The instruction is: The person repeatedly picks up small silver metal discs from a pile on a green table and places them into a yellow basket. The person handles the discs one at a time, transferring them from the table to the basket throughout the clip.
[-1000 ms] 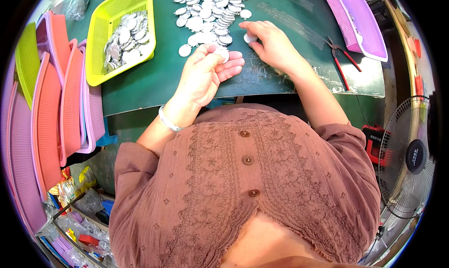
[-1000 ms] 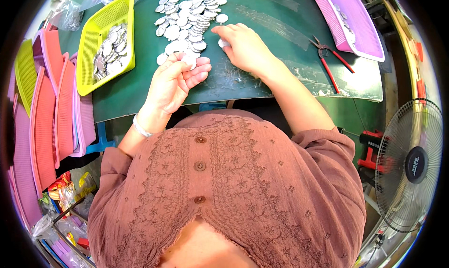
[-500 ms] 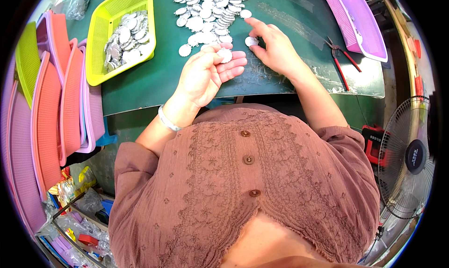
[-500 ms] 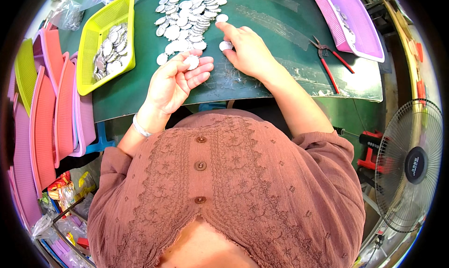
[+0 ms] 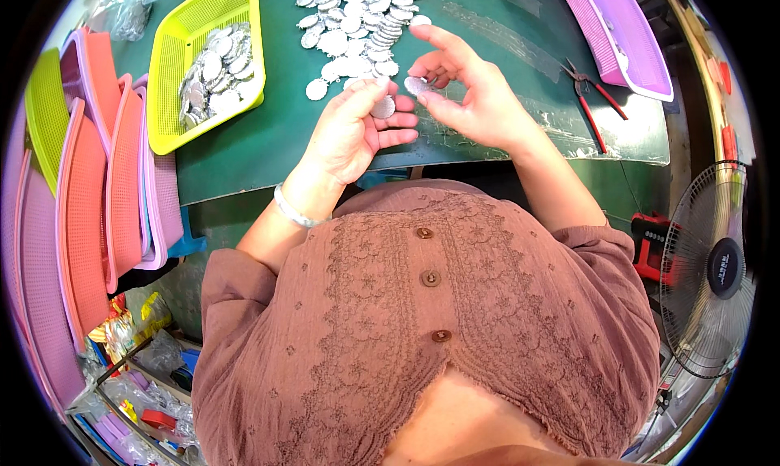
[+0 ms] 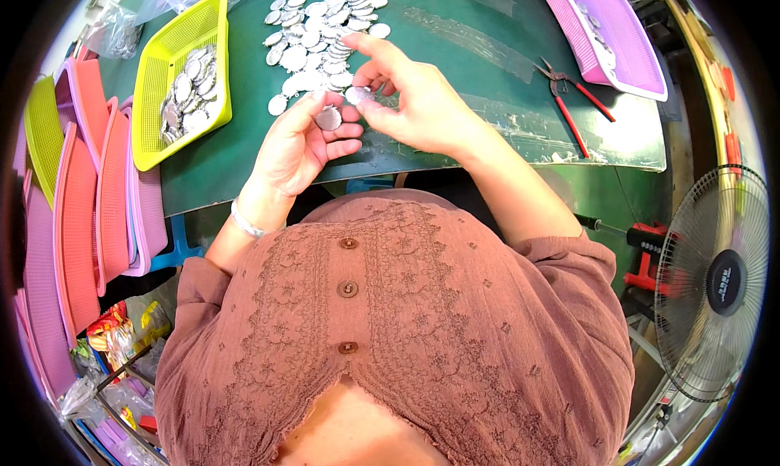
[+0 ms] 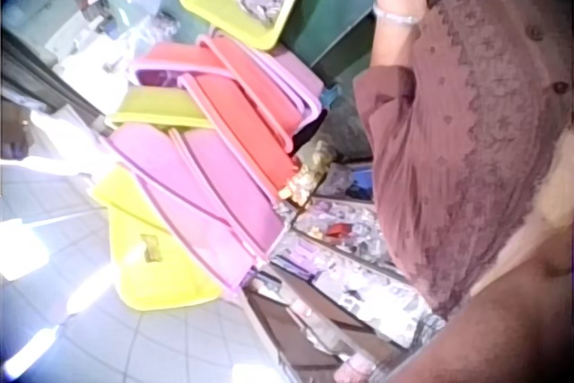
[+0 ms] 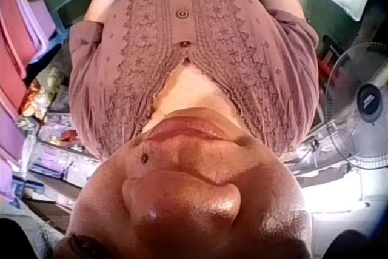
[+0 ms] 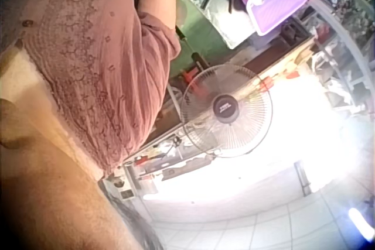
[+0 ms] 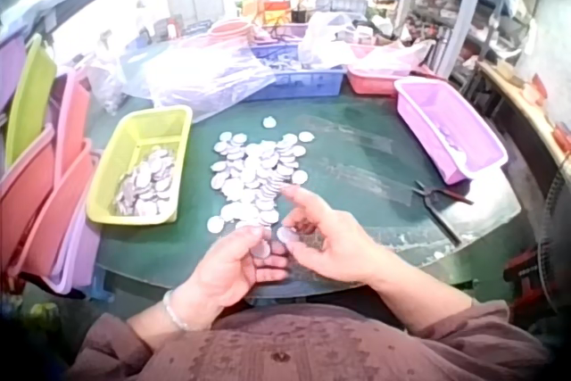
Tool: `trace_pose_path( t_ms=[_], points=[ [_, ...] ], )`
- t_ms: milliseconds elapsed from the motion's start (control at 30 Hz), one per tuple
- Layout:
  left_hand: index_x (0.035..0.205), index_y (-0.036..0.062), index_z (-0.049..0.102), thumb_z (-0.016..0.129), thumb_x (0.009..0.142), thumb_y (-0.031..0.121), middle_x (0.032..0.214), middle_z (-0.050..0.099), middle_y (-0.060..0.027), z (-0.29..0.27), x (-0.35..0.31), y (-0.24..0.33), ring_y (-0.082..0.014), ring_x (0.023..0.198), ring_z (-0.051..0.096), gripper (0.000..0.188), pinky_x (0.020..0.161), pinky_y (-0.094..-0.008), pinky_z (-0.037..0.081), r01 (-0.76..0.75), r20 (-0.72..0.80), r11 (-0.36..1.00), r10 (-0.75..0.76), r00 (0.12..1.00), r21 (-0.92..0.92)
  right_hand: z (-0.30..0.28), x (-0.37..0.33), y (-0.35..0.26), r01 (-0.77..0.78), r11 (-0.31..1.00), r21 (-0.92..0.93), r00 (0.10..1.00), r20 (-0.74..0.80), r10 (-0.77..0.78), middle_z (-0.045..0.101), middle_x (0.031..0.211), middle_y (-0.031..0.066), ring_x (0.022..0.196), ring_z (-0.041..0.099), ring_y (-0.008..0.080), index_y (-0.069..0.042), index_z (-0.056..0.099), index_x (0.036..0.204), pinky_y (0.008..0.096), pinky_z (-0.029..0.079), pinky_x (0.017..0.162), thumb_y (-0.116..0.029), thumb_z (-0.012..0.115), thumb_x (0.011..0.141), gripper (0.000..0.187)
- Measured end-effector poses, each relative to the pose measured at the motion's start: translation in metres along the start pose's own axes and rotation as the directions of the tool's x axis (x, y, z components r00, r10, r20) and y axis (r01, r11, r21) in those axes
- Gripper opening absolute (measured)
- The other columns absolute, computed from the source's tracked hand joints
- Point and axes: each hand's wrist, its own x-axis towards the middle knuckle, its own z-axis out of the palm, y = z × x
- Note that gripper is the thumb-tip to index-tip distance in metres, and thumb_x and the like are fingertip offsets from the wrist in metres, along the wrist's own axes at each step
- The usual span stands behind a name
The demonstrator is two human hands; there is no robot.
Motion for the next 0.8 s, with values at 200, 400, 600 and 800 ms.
trace_pose_path(
  t_ms=[200, 400, 600, 800],
  points=[
    [0.092, 0.0026, 0.051, 0.056, 0.084, 0.014, 0.078, 0.061, -0.0089, 0.0086, -0.0008, -0.0016, -0.0150, 0.063, 0.060, 0.015, 0.058, -0.0264, 0.053, 0.004, -0.017, 0.996, -0.003, 1.000, 0.086, 0.0071, -0.0022, -0.0018, 0.045, 0.994, 0.103, 0.999, 0.024, -0.048, 0.057, 0.091, 0.0086, 0.078, 0.056, 0.0178, -0.010, 0.035, 0.130, 0.0291, 0.046, 0.073, 0.001, 0.060, 0.071, 0.065],
    [0.097, 0.0021, 0.050, 0.052, 0.085, 0.010, 0.082, 0.061, -0.0096, 0.0071, -0.0013, -0.0014, -0.0142, 0.065, 0.059, 0.014, 0.057, -0.0253, 0.051, -0.002, -0.011, 0.996, 0.003, 1.000, 0.088, 0.0047, -0.0046, -0.0016, -0.156, 0.954, 0.255, 0.988, 0.048, 0.149, 0.055, 0.092, 0.0060, 0.084, 0.054, 0.0117, -0.004, 0.031, 0.131, 0.0254, 0.044, 0.078, 0.004, 0.058, 0.076, 0.062],
    [0.093, 0.0005, 0.050, 0.051, 0.086, 0.012, 0.081, 0.061, -0.0116, 0.0077, -0.0002, -0.0013, -0.0162, 0.063, 0.061, 0.014, 0.056, -0.0255, 0.052, -0.004, -0.005, 0.997, 0.005, 1.000, 0.074, 0.0067, -0.0057, 0.0017, -0.256, 0.853, 0.455, 0.966, 0.079, 0.248, 0.056, 0.086, 0.0057, 0.079, 0.054, 0.0089, -0.003, 0.035, 0.127, 0.0224, 0.045, 0.071, 0.000, 0.057, 0.077, 0.054],
    [0.096, 0.0002, 0.050, 0.049, 0.087, 0.015, 0.082, 0.061, -0.0117, 0.0091, -0.0004, 0.0004, -0.0164, 0.064, 0.061, 0.017, 0.056, -0.0253, 0.052, 0.020, -0.025, 0.999, -0.019, 1.000, 0.035, 0.0078, -0.0047, 0.0000, -0.295, 0.818, 0.494, 0.953, 0.096, 0.286, 0.057, 0.086, 0.0059, 0.079, 0.055, 0.0093, 0.000, 0.035, 0.126, 0.0222, 0.045, 0.072, 0.001, 0.055, 0.078, 0.052]
  ],
)
